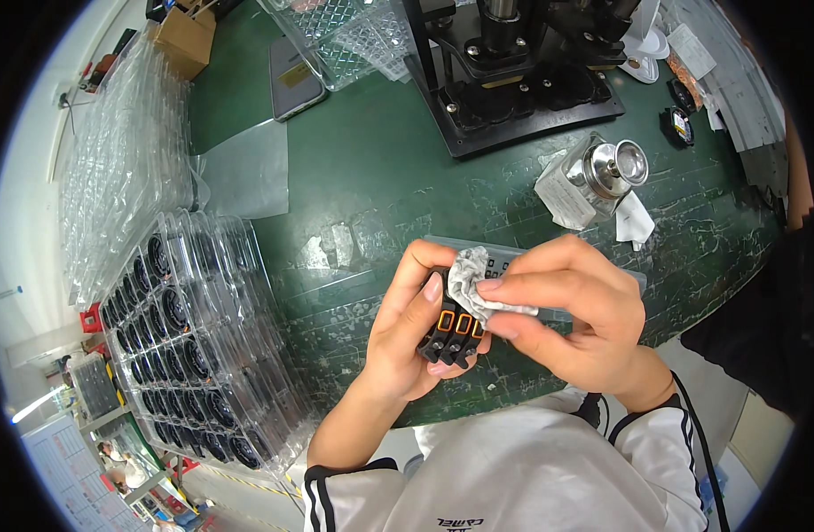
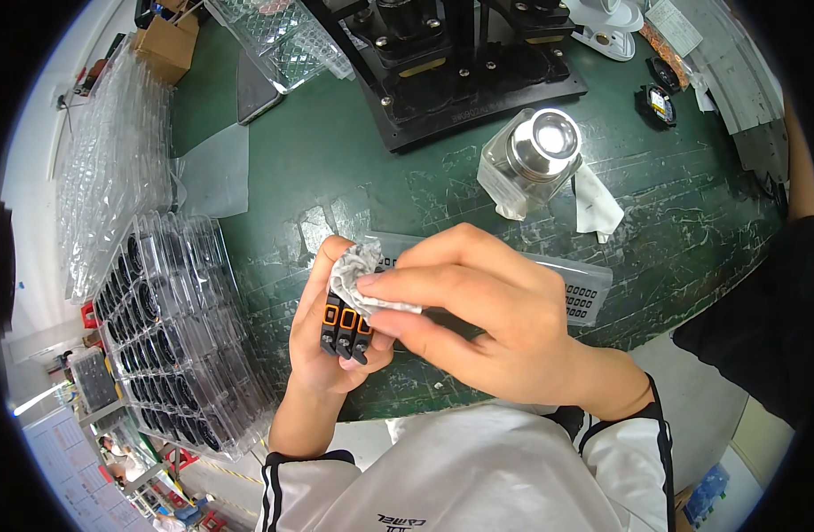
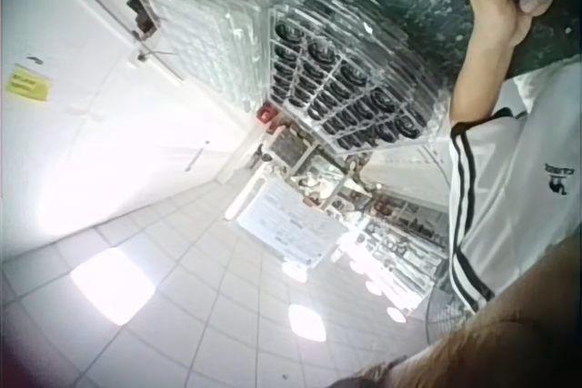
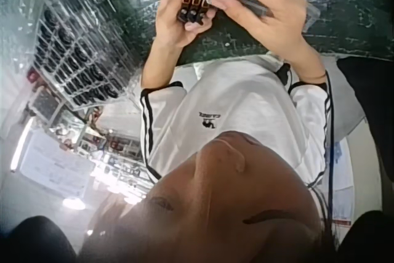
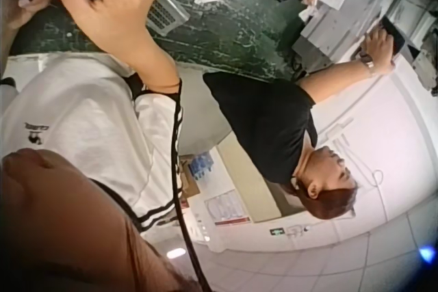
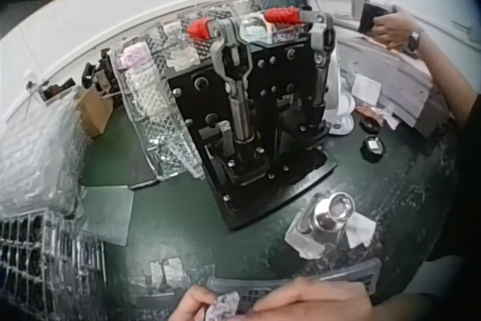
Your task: Assembling and cleaning small electronic digit components at a factory workbench.
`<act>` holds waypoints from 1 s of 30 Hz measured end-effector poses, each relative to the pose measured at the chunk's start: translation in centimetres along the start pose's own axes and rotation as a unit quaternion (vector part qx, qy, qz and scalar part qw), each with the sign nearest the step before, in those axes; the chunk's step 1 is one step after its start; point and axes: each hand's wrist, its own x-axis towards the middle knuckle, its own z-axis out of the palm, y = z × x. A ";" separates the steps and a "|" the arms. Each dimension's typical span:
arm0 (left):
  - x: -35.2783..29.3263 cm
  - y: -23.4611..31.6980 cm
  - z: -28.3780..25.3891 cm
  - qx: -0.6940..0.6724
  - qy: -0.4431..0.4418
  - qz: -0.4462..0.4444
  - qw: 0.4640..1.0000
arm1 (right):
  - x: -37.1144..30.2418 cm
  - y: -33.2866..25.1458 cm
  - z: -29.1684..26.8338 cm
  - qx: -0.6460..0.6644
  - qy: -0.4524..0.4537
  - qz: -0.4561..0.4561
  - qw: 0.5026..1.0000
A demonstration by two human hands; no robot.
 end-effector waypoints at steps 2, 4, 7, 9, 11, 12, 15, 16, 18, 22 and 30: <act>0.0 0.1 0.1 -0.008 0.015 -0.002 1.000 | 0.1 -0.1 -0.2 0.011 -0.001 -0.001 1.000; 0.0 0.2 0.1 -0.013 0.021 -0.034 0.999 | 0.1 -0.1 -0.7 0.003 -0.037 -0.001 0.999; 0.1 0.0 -0.3 -0.043 -0.015 -0.033 0.998 | 0.1 -0.1 -0.7 0.000 -0.012 0.018 1.000; 0.1 0.2 -0.2 -0.026 -0.009 -0.032 0.999 | -0.2 0.0 -0.8 0.017 0.006 0.033 0.999; 0.2 0.4 0.2 -0.002 0.006 -0.030 1.000 | -0.4 0.0 -1.0 0.035 0.024 0.049 0.998; 0.2 0.5 0.3 -0.001 0.006 -0.030 1.000 | -0.4 -0.1 -1.1 0.036 0.020 0.046 0.998; 0.2 0.6 0.5 0.027 0.037 -0.023 0.999 | -0.4 -0.4 -1.1 0.031 0.016 0.034 0.999; 0.1 0.6 0.5 0.027 0.040 -0.019 0.999 | -0.4 -0.4 -1.0 0.027 0.015 0.025 0.999; 0.1 0.6 0.3 0.028 0.042 -0.014 0.999 | -0.3 -0.3 -0.8 0.022 0.028 0.015 0.999; 0.0 0.6 0.4 0.031 0.049 -0.010 0.998 | -0.4 -0.3 -0.3 0.023 0.005 -0.012 1.000; 0.0 0.4 1.0 0.081 0.076 0.024 0.994 | -1.0 0.1 1.1 -0.012 0.013 -0.029 0.999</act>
